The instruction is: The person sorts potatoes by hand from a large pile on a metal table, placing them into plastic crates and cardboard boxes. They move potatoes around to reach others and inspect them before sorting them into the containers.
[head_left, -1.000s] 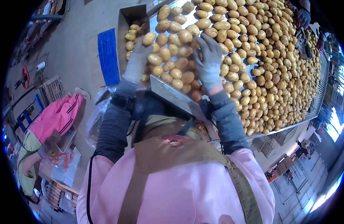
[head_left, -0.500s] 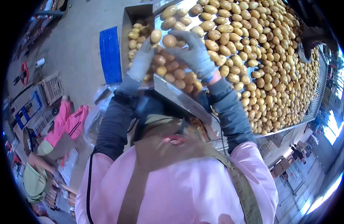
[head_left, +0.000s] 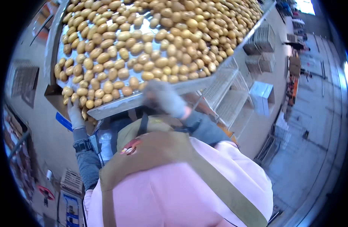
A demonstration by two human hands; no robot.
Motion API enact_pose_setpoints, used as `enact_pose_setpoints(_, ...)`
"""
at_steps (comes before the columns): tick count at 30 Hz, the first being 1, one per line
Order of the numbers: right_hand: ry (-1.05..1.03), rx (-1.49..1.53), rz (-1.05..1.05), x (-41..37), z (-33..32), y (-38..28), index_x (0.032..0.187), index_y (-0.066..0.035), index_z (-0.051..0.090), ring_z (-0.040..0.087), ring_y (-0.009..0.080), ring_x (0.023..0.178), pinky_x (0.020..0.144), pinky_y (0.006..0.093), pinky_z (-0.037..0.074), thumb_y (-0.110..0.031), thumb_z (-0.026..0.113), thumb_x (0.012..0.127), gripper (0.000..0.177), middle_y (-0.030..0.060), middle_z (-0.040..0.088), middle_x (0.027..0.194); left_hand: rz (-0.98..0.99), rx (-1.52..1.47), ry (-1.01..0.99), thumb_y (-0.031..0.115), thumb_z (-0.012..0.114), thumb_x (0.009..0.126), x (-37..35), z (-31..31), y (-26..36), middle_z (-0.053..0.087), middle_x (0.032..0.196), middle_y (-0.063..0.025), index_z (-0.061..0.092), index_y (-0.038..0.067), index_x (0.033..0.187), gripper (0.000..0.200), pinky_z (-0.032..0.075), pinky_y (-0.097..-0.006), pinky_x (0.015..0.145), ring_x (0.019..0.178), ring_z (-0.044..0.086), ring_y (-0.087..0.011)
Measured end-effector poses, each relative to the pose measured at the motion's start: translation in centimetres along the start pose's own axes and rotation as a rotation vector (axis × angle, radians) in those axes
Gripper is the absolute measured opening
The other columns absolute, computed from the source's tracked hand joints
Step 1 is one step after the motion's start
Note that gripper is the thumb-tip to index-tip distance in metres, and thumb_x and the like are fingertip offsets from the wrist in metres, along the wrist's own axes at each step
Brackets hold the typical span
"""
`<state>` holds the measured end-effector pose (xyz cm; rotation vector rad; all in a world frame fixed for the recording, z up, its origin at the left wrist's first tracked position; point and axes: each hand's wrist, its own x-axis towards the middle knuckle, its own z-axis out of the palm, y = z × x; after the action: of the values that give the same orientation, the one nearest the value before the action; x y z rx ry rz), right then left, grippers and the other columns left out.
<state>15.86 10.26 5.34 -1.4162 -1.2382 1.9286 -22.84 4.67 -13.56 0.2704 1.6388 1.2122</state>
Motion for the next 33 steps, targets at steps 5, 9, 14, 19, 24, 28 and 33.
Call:
enact_pose_setpoints(5, 0.823, -0.542, -0.06, -13.3, -19.0, 7.3, 0.141, -0.001, 0.054, 0.062, 0.0276, 0.117, 0.102, 0.039, 0.048, -0.03, 0.047, 0.108, 0.045, 0.016, 0.066, 0.123, 0.218, 0.707, 0.024, 0.035, 0.053, 0.106, 1.9, -3.4, -3.2, 0.062, 0.131, -0.0123, 0.058, 0.005, 0.136, 0.043, 0.052, -0.0385, 0.102, 0.112, 0.064, -0.0266)
enact_pose_setpoints(9, 0.978, -0.835, 0.105, -9.7, -21.9, 7.1, 0.145, 0.004, 0.045, 0.053, 0.0339, 0.129, 0.109, 0.0435, 0.041, -0.026, 0.061, 0.099, 0.057, 0.0219, 0.055, 0.14, -0.042, -0.017, 0.077, 0.04, 0.056, 0.104, -2.0, 1.1, 0.6, 0.06, 0.133, -0.0104, 0.054, 0.009, 0.14, 0.048, 0.054, -0.039, 0.098, 0.117, 0.063, -0.0243)
enact_pose_setpoints(14, 0.304, -1.106, -0.455, 3.5, -3.4, 4.9, 0.146, -0.004, 0.047, 0.044, 0.0388, 0.139, 0.118, 0.0463, 0.032, -0.016, 0.073, 0.086, 0.067, 0.0221, 0.049, 0.147, 0.252, 0.099, 0.068, 0.01, 0.066, 0.088, 0.3, -1.5, -4.3, 0.058, 0.135, -0.0168, 0.064, 0.006, 0.128, 0.04, 0.051, -0.0361, 0.099, 0.12, 0.059, -0.0284)
enact_pose_setpoints(19, -0.203, -1.564, -0.868, 16.4, 8.5, 5.5, 0.15, -0.017, 0.046, 0.035, 0.0329, 0.147, 0.119, 0.0663, 0.015, -0.047, 0.06, 0.093, 0.065, 0.007, 0.043, 0.157, 0.447, 0.303, -0.007, 0.001, 0.059, 0.091, -2.2, -2.2, -3.5, 0.043, 0.155, -0.0128, 0.051, 0.008, 0.144, 0.053, 0.038, -0.0357, 0.115, 0.14, 0.044, -0.0267)
enact_pose_setpoints(24, 0.157, -1.461, -1.019, 31.8, 12.8, 0.5, 0.149, -0.025, 0.047, 0.037, 0.0393, 0.145, 0.114, 0.0695, 0.023, -0.054, 0.055, 0.096, 0.061, 0.0095, 0.039, 0.16, -0.031, -0.411, 0.003, 0.013, 0.058, 0.1, -4.5, 0.2, 1.2, 0.045, 0.154, -0.0084, 0.039, 0.01, 0.156, 0.059, 0.039, -0.0304, 0.113, 0.139, 0.044, -0.0176)
enact_pose_setpoints(28, 0.006, -1.582, -0.885, 30.6, 20.2, -0.6, 0.146, -0.024, 0.051, 0.04, 0.0409, 0.141, 0.112, 0.0679, 0.026, -0.057, 0.058, 0.093, 0.063, 0.0079, 0.042, 0.157, 0.191, 0.132, 0.097, 0.019, 0.062, 0.1, -2.3, 0.8, -0.3, 0.06, 0.133, -0.0113, 0.052, 0.002, 0.144, 0.048, 0.047, -0.0287, 0.101, 0.121, 0.056, -0.0164)
enact_pose_setpoints(33, -0.431, -1.431, -0.929, 17.2, 15.3, 4.1, 0.134, -0.012, 0.06, 0.044, 0.0374, 0.136, 0.114, 0.0636, 0.028, -0.032, 0.064, 0.091, 0.048, 0.0109, 0.051, 0.147, 0.299, -0.032, 0.184, 0.023, 0.055, 0.103, -2.4, -0.1, -0.5, 0.062, 0.127, -0.0145, 0.059, -0.001, 0.132, 0.037, 0.046, -0.0323, 0.101, 0.119, 0.057, -0.0196)
